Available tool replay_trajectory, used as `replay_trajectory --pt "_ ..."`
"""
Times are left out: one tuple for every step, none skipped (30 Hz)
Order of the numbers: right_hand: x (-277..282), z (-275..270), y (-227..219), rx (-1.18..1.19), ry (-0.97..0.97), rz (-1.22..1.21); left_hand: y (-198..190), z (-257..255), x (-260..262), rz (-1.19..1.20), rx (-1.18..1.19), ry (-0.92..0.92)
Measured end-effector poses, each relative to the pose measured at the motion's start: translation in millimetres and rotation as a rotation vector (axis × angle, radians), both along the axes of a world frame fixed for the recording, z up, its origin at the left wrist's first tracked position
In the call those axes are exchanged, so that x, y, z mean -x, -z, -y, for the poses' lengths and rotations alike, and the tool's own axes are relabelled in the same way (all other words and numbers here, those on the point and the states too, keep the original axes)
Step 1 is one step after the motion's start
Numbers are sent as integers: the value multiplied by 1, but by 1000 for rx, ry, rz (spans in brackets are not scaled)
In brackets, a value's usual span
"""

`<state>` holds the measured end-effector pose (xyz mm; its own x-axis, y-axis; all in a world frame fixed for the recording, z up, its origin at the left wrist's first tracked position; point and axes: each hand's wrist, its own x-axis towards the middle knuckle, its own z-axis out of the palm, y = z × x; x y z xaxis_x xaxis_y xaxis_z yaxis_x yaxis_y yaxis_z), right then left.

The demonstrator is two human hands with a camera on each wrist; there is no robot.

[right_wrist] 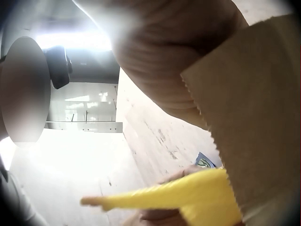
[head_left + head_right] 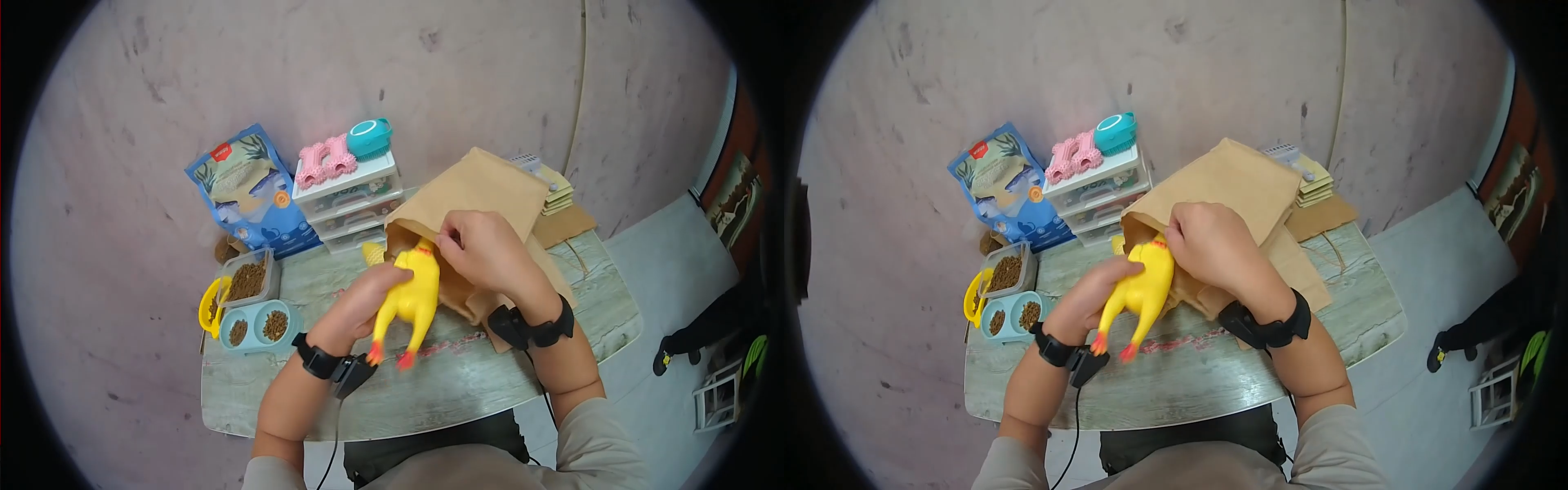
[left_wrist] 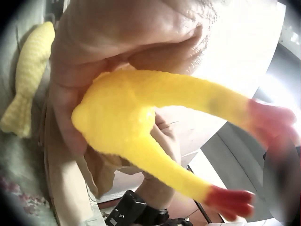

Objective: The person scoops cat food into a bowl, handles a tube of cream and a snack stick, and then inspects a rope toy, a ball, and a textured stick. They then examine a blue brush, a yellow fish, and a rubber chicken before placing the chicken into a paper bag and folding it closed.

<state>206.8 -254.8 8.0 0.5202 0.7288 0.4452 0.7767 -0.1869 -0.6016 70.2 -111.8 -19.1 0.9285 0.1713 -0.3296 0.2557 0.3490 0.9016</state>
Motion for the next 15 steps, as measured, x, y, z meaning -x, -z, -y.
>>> replay_trajectory --pt "0 3 -2 17 -27 -18 2 3 -10 27 70 -74" --pt "-1 5 -3 15 -21 -17 3 7 -19 96 97 -81" --pt "-2 7 -4 10 -32 -28 4 8 -31 97 97 -77" --pt "-2 7 -5 7 -46 -38 4 6 -44 116 -28 25" --pt "-3 7 -5 11 -49 -36 7 4 -55 133 -150 123" --pt "-4 5 -3 14 -46 -20 13 2 -64 134 -143 115" --pt "-5 5 -2 17 -44 -3 18 0 -72 194 -334 50" --pt "-6 5 -2 22 -47 2 23 -2 -79 256 -530 -11" --pt "-7 7 -3 -6 -45 4 21 1 -75 261 -528 -10" --pt "-9 9 -3 -37 -39 -2 20 6 -63 320 -780 -28" --pt "-10 11 -3 -40 -31 -9 23 12 -53 375 -1034 -43" --pt "-12 11 -5 -16 -12 -4 43 12 -52 696 -1255 -267" --pt "-13 11 -5 10 2 2 36 19 -39 692 -1255 -262" --pt "-13 11 -3 11 0 -3 23 22 -20 431 -1225 -180" --pt "-13 9 -1 -3 -2 35 14 20 -6 169 -1182 -102"
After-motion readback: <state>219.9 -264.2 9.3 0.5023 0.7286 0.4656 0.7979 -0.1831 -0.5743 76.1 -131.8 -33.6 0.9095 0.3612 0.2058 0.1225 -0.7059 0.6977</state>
